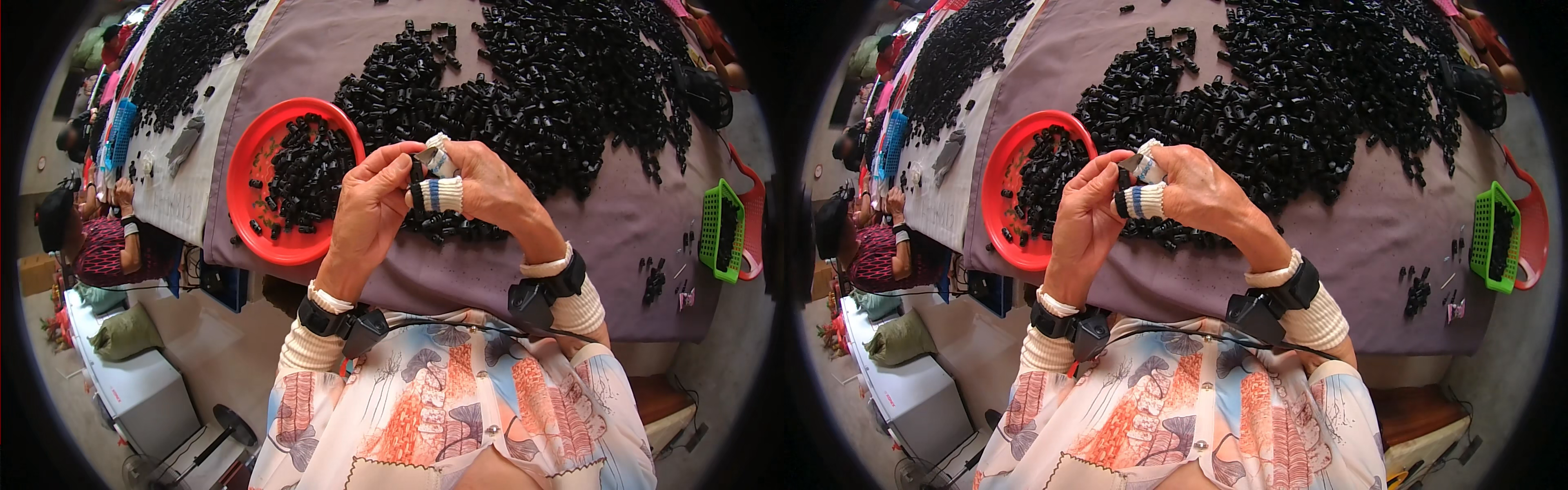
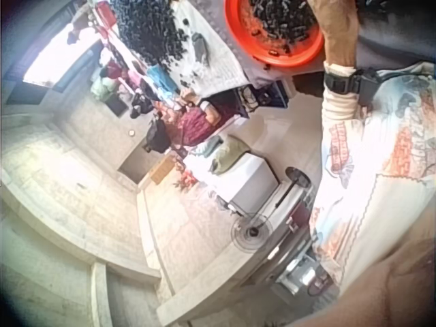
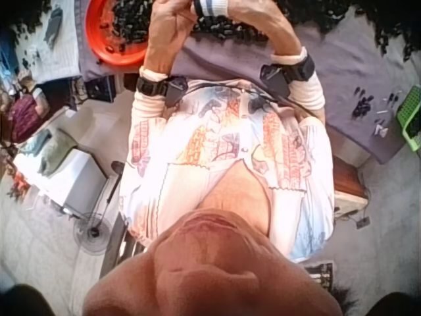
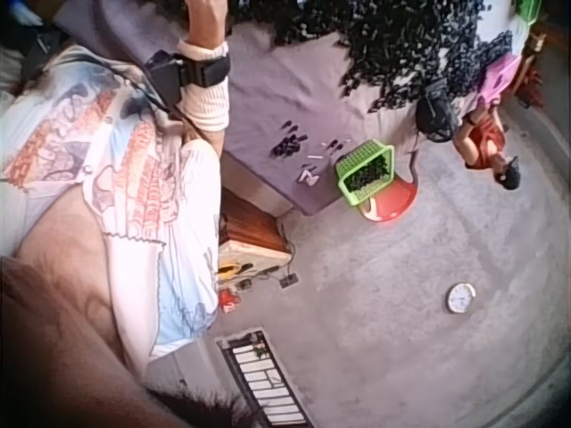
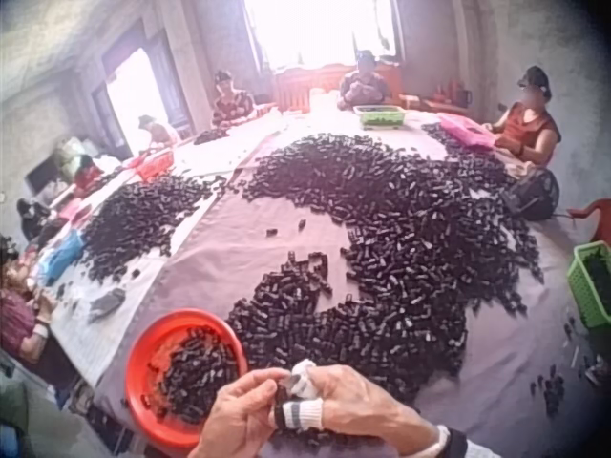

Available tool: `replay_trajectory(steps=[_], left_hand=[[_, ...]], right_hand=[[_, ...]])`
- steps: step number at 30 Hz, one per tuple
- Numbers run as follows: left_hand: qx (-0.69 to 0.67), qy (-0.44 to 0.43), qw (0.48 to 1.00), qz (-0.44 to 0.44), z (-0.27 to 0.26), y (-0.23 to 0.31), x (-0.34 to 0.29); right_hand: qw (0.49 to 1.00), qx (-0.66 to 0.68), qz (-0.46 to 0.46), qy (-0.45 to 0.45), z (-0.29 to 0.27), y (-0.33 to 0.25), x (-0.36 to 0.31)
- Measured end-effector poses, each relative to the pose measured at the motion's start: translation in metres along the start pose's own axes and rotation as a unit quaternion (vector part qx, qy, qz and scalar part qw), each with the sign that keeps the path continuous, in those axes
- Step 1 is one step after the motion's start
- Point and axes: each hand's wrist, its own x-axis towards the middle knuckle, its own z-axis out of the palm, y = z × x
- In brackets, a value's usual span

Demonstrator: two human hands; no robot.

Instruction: Sorting and inspecting small black plastic components on a table.

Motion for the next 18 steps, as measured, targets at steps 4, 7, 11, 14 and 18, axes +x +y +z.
replay_trajectory(steps=[4,7,11,14,18], left_hand=[[0.005,0.007,1.0,-0.003,0.002,0.0,0.001],[0.008,0.023,1.0,-0.003,0.002,0.0,0.001],[0.01,0.023,1.0,-0.007,0.001,0.0,0.001],[0.022,0.012,1.0,0.004,0.002,0.005,0.0],[0.196,0.114,0.968,0.103,-0.022,0.026,-0.006]], right_hand=[[1.0,-0.018,-0.009,-0.004,0.0,-0.002,0.001],[1.0,-0.021,-0.015,-0.006,0.0,-0.004,0.0],[0.998,-0.053,-0.004,-0.017,-0.001,-0.006,0.001],[0.999,-0.031,-0.04,-0.019,-0.002,-0.005,0.001],[0.999,0.046,-0.014,0.02,-0.017,-0.004,-0.003]])
